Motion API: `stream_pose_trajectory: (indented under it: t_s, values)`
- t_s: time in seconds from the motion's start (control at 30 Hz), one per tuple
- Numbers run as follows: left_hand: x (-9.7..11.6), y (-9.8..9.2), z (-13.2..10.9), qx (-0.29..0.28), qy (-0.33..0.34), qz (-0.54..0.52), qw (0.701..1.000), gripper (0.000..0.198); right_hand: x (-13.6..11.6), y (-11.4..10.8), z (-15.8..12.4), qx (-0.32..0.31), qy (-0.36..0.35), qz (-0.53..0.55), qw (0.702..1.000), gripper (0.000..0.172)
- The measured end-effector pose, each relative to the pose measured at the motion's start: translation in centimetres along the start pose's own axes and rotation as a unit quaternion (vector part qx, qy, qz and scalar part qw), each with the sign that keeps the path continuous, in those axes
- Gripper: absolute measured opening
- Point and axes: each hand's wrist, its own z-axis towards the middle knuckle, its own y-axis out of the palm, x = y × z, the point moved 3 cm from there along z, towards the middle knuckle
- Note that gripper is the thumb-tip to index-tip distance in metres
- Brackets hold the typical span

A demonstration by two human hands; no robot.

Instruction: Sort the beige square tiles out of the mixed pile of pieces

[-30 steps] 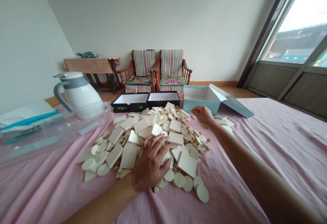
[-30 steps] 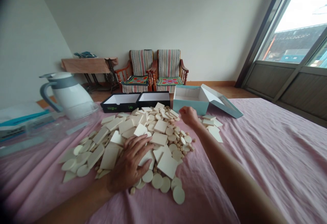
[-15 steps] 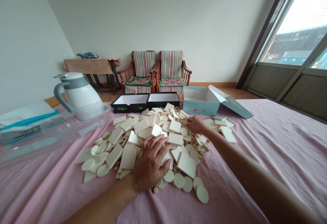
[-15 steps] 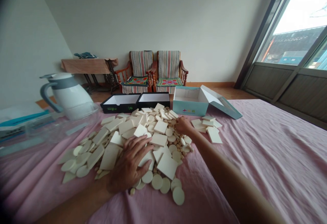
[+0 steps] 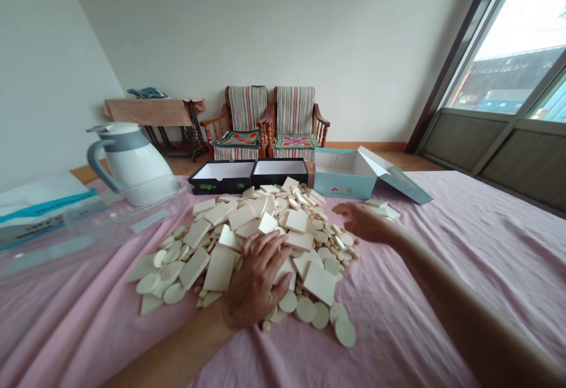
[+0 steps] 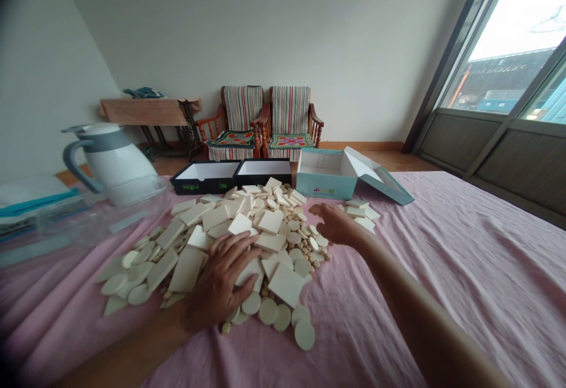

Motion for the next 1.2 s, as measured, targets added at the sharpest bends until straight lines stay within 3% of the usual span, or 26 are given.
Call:
stream_pose_trajectory:
  t_s: [0.1,0.2,0.3,0.43,0.57,0.73,0.93,1.07,1.2]
  values:
    - [0.0,0.1,-0.1,0.008,0.007,0.008,1.000,0.035,1.4,0.4,-1.8,-0.113,0.002,-0.076,0.991,0.075]
    - [0.0,0.1,-0.2,0.009,0.011,0.017,1.000,0.040,1.3,1.3,-2.8,-0.156,-0.024,-0.061,0.985,0.083]
    - [0.0,0.0,-0.2,0.006,0.011,0.023,1.000,0.043,0.6,1.9,-2.9,-0.129,-0.041,-0.054,0.989,0.079]
    - [0.0,0.0,-0.2,0.000,0.011,0.021,1.000,0.041,0.1,2.1,-3.2,-0.087,-0.047,-0.026,0.995,0.061]
    - [0.0,0.1,-0.1,-0.001,0.003,0.015,1.000,0.039,-0.4,2.4,-4.4,-0.082,-0.046,0.008,0.996,0.046]
    - [-0.1,0.3,-0.1,-0.003,0.008,0.023,1.000,0.039,-1.4,2.4,-5.9,-0.083,-0.013,0.034,0.996,0.045]
    - [-0.6,0.6,-0.3,-0.015,0.013,0.041,0.999,0.040,-6.2,0.8,-7.1,-0.036,-0.142,0.033,0.989,0.057]
    - [-0.5,0.5,-0.4,-0.015,0.011,0.039,0.999,0.040,-7.8,0.2,-7.2,0.012,-0.130,0.028,0.991,0.037]
    - [-0.3,0.4,-0.3,-0.021,0.006,0.034,0.999,0.039,-7.9,1.0,-7.6,-0.017,-0.100,0.032,0.994,0.013]
